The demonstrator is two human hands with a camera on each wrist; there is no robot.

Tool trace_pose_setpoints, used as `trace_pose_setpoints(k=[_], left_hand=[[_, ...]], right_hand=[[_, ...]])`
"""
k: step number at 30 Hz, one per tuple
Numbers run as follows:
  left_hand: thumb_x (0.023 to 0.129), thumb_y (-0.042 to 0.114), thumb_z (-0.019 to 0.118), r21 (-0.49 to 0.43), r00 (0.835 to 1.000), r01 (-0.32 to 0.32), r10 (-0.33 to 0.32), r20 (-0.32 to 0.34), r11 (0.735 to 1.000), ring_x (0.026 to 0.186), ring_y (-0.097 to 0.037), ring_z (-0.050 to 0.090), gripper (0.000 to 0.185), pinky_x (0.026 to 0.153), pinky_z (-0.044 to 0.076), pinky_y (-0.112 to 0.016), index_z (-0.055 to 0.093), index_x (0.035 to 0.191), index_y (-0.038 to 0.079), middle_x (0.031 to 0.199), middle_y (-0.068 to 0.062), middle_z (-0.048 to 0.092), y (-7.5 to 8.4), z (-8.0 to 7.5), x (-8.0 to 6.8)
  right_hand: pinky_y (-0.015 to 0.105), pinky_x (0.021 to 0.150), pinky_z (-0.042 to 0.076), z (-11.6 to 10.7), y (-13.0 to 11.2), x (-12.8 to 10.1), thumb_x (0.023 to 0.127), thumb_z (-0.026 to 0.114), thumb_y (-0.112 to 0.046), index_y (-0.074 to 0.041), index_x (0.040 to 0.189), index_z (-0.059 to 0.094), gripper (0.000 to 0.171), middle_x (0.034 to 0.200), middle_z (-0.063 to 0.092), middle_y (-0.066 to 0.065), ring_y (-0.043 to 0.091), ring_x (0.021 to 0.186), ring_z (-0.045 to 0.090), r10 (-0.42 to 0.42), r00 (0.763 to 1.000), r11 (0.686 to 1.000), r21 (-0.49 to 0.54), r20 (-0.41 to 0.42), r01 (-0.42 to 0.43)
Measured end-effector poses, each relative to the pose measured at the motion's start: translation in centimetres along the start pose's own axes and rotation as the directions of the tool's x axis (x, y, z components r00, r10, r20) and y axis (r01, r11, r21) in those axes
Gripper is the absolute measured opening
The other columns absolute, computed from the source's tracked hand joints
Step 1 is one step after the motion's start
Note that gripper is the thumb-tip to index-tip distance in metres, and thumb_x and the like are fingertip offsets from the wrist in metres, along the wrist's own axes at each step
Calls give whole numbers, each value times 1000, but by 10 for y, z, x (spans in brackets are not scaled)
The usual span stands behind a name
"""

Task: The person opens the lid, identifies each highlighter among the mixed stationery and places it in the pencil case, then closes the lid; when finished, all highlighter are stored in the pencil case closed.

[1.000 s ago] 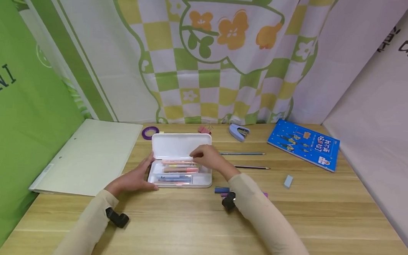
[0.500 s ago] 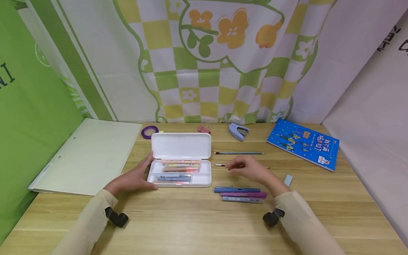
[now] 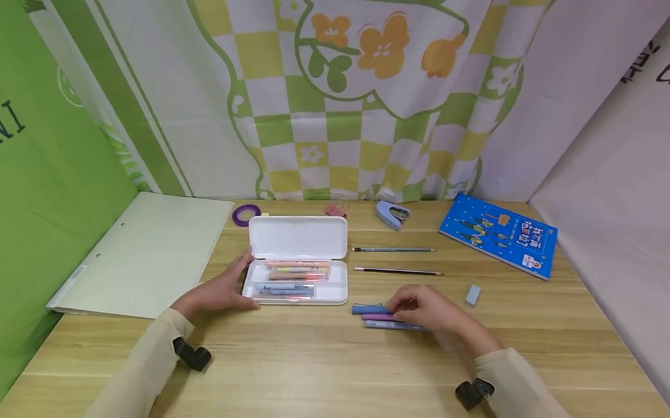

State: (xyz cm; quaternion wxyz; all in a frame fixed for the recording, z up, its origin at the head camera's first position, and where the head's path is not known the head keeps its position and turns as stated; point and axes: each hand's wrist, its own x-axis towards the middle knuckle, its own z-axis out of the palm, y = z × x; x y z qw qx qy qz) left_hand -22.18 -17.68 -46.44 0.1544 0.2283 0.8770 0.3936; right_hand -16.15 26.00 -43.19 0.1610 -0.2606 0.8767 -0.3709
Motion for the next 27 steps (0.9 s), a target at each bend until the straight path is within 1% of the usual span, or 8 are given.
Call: trace_pose_setpoints(k=[6,10,13,18,22,27], left_hand=[[69,29,85,11,1000,11,-11,3,1000,139,-32,20,129,114,16,-47,-14,149,2,147,-20,25,-2,1,0],[69,28,85,13,1000,0,0,1,1000,140,-33,17,129,114,15,-47,-13,149,1,148,-21,24,-2,1,0],[69,29,84,14,1000,3,-3,3,1000,140,-34,16,128,113,15,-48,-13,149,1,149,-21,21,-1,1,0],[71,32,83,12,1000,23,-23,8,1000,141,-33,14,128,113,16,-48,-14,149,4,152,-20,17,-1,0,0],[70,31,84,12,1000,14,-14,5,1000,140,-33,17,129,113,16,-48,-14,149,3,149,-20,21,-1,1,1],[69,29,85,11,1000,4,-4,-2,1000,140,-32,18,130,113,16,-48,-14,149,3,147,-19,25,-2,1,1]], right_hand=[[26,78,50,3,2,-1,87,65,-5,-9,96,71,11,97,67,1,13,90,59,-11,1000,1000,-29,-17,11],[27,79,50,3,0,-2,87,65,-5,-11,94,71,11,96,67,-1,13,90,59,-18,999,999,-52,-26,17],[27,77,50,4,-2,-4,87,65,-5,-13,93,71,12,95,66,-3,11,88,58,-22,1000,999,-47,-15,21],[26,74,50,8,-4,-7,87,66,-6,-13,95,71,12,97,65,-3,11,87,57,-29,999,998,-46,14,30],[27,73,51,12,-6,-9,85,68,-4,-13,95,72,14,96,65,-3,11,86,58,-53,999,991,-125,-1,52],[30,72,53,18,-13,-7,81,71,-3,-10,94,73,14,92,67,-1,13,84,61,-150,989,952,-272,-19,139]])
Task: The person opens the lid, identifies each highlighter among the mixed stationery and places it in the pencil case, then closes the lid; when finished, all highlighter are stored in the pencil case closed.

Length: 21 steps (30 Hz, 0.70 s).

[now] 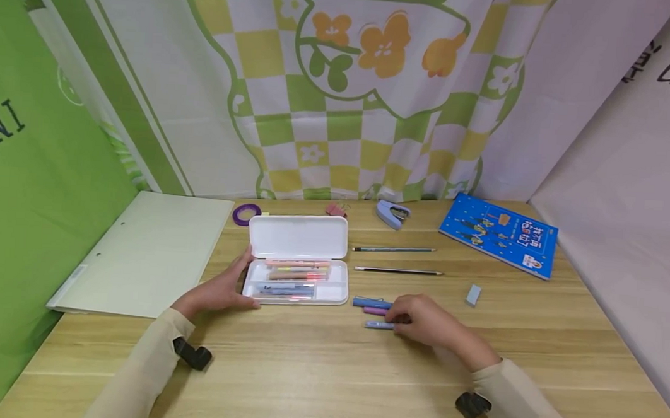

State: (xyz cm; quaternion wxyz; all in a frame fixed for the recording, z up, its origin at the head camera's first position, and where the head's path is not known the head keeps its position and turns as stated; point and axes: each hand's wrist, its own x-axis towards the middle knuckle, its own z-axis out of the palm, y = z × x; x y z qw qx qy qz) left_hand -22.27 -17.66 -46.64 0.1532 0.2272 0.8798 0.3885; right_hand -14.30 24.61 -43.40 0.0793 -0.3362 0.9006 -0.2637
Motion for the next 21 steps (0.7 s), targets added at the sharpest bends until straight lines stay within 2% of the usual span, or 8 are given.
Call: trace_pose_setpoints(k=[3,7,15,21], left_hand=[[69,29,85,-3,1000,-7,7,0,1000,139,-32,18,129,114,16,-48,-14,149,3,146,-19,26,0,0,0],[69,29,85,-6,1000,-2,2,3,1000,139,-32,19,129,114,15,-47,-14,149,3,146,-19,26,-1,0,0],[70,31,84,-1,1000,7,-7,8,1000,141,-33,16,128,114,15,-48,-13,149,2,151,-19,19,-1,1,0],[70,29,84,-7,1000,4,-4,4,1000,140,-33,16,128,114,15,-47,-13,148,0,150,-20,21,1,-1,-1]], right_hand=[[32,72,54,2,-4,3,81,72,-4,-9,94,73,15,90,67,-2,13,83,62,-13,1000,998,-67,-7,13],[31,72,54,2,-4,6,80,71,-2,-8,95,74,16,89,67,-2,13,82,62,-5,1000,996,-88,4,6],[29,69,52,-10,5,10,81,69,0,-7,95,74,16,89,66,-1,12,80,60,-7,1000,1000,-12,16,7],[30,71,52,-18,-6,25,85,67,-2,-10,98,73,16,92,66,-4,10,83,60,-6,1000,999,44,5,5]])
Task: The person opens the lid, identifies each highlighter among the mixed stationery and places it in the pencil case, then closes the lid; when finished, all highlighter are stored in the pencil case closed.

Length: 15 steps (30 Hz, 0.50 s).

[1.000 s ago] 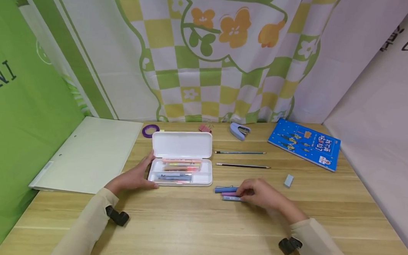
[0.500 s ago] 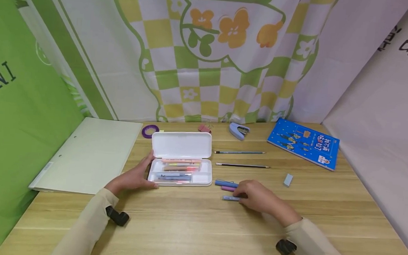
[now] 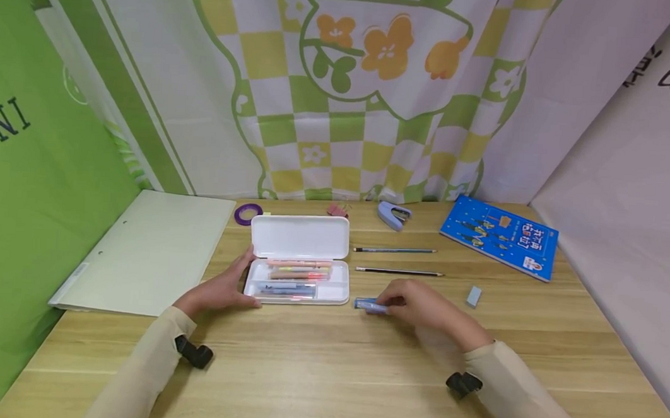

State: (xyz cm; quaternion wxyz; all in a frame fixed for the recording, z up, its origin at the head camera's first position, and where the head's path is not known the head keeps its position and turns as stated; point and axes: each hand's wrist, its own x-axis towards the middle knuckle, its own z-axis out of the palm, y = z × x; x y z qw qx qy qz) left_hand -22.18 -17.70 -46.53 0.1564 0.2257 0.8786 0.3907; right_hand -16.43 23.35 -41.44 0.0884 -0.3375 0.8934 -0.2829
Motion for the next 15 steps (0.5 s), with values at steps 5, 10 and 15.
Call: trace_pose_setpoints(k=[5,10,15], left_hand=[[71,28,84,1,1000,5,-5,4,1000,141,-33,16,127,114,14,-47,-14,149,2,150,-21,19,2,-2,-1],[70,29,84,-1,1000,2,-2,0,1000,140,-33,16,128,114,15,-48,-13,149,1,150,-21,19,0,-1,0],[70,29,84,-2,1000,6,-6,2,1000,140,-33,17,128,114,15,-48,-13,149,1,151,-20,19,-1,0,1]], right_hand=[[29,69,52,8,-21,32,87,65,-6,-8,101,73,16,92,66,-3,7,80,58,-44,999,998,37,-6,44],[27,71,52,24,-44,75,89,63,-4,-4,104,72,18,95,67,3,10,83,60,-95,995,994,54,-17,95],[21,71,51,43,-60,120,85,67,-2,-2,101,73,16,92,69,6,12,81,61,-135,990,985,102,-39,139]])
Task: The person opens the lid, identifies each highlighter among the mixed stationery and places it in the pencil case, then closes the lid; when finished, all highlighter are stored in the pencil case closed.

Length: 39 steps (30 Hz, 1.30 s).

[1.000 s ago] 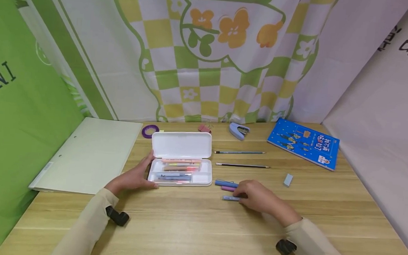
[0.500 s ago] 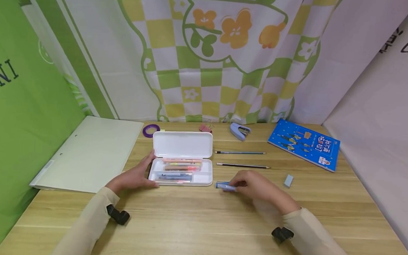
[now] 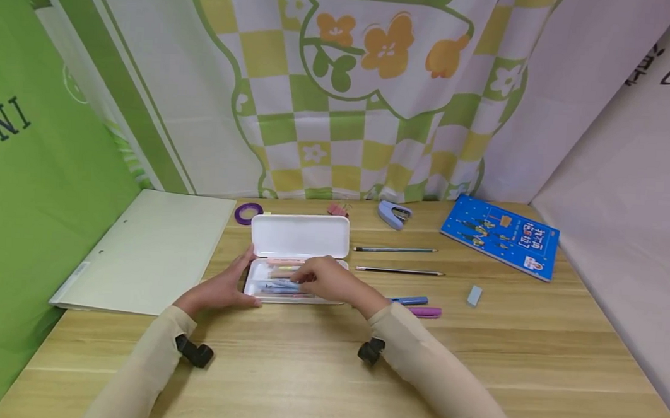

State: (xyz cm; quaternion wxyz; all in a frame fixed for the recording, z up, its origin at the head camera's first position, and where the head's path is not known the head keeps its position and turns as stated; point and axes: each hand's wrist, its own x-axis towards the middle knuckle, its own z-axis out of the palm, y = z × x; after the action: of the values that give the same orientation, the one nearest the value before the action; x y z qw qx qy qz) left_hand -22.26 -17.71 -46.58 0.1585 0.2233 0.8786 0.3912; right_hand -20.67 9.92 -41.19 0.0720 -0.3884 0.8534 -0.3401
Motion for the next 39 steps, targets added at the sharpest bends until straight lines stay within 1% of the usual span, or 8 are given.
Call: trace_pose_setpoints(k=[4,9,14,25,28,32,36,39], left_hand=[[71,29,83,10,1000,3,-3,10,1000,140,-33,16,127,114,16,-48,-14,149,3,152,-21,16,1,-1,-1],[73,27,83,12,1000,-1,0,20,1000,140,-34,15,126,114,16,-48,-15,149,3,152,-24,13,2,-2,-2],[73,28,82,24,1000,4,-5,25,1000,141,-33,13,126,114,15,-47,-15,148,2,153,-23,12,2,-3,-2],[73,27,82,17,999,-21,21,27,1000,141,-33,11,126,114,14,-47,-16,148,2,154,-23,7,0,-1,0],[72,27,83,13,999,-33,33,19,999,140,-33,15,127,114,15,-47,-15,148,1,151,-23,15,-1,0,0],[70,26,84,-4,999,-37,37,6,999,140,-32,16,128,114,14,-48,-15,148,1,149,-22,21,-1,0,0],[70,27,85,-4,1000,-31,31,1,1000,141,-33,14,129,114,13,-48,-14,148,1,150,-21,19,0,0,0],[69,27,85,-1,1000,-23,23,-2,1000,141,-33,13,129,114,13,-47,-13,148,1,151,-21,18,0,0,0]], right_hand=[[20,73,50,16,-5,29,83,69,-3,-2,100,73,17,93,70,6,12,82,62,27,999,999,24,26,-28],[19,75,49,30,-7,46,82,69,-1,-3,95,74,14,91,70,6,12,83,63,49,996,999,-22,69,-48],[18,71,48,36,-3,48,80,68,2,-2,86,73,9,82,70,5,8,76,58,16,998,1000,-25,66,-14],[20,71,48,41,0,44,80,71,-2,-2,85,73,5,83,68,3,9,77,58,25,1000,1000,-7,12,-25],[21,73,48,37,3,39,82,71,-7,-4,90,74,8,87,69,2,9,81,60,65,998,998,26,-24,-65],[23,75,50,20,10,27,85,69,-8,-2,94,73,12,90,70,4,12,84,62,142,984,981,148,-104,-126],[27,74,51,-4,23,7,88,66,-8,2,98,71,15,93,69,8,15,84,61,225,961,949,258,-158,-180],[33,76,52,-21,34,-10,90,64,-12,2,104,69,20,98,68,10,16,86,60,329,930,908,327,-165,-263]])
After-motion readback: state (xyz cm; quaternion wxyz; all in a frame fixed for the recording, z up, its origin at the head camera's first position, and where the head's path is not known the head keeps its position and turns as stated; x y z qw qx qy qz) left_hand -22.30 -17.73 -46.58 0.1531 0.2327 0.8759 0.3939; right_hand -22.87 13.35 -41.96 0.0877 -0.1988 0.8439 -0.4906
